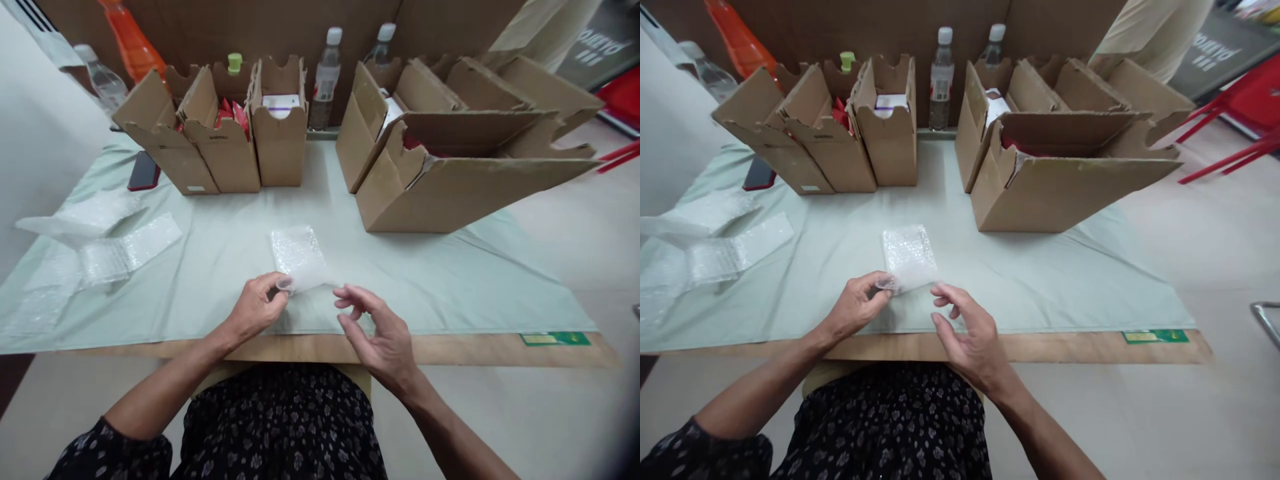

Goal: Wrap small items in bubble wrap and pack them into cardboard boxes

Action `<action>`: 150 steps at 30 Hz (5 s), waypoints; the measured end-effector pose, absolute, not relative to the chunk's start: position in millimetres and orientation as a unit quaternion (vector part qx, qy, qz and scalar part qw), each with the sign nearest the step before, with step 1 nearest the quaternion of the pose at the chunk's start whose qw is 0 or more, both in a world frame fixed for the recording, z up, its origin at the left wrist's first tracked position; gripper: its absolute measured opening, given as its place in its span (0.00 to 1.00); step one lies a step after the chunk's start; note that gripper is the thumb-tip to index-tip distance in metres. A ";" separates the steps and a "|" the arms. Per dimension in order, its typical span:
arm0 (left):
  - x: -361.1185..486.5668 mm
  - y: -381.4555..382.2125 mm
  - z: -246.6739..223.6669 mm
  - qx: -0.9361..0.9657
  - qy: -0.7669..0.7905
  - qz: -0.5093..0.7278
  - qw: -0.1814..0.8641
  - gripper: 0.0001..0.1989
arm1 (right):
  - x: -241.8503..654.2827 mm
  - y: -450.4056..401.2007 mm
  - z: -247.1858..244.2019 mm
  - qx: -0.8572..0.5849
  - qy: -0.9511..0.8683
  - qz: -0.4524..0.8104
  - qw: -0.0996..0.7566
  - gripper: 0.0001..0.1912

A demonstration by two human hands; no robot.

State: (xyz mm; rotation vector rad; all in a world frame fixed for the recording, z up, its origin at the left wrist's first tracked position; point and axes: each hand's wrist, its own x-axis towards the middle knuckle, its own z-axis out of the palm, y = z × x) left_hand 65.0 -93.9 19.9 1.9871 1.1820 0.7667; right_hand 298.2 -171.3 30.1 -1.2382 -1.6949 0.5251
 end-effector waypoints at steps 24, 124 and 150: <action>63.6 -79.7 27.9 0.847 0.391 0.156 0.324 0.22 | 311.9 -106.4 -0.1 -0.470 -0.762 0.301 0.328 0.09; 137.5 -105.8 34.8 0.777 0.333 0.256 0.470 0.43 | 354.8 -142.3 63.3 -0.505 -0.635 0.458 0.362 0.24; 261.2 32.8 104.7 0.908 0.164 0.384 -0.022 0.12 | 536.9 -24.3 222.8 -0.662 -0.706 -0.208 0.142 0.10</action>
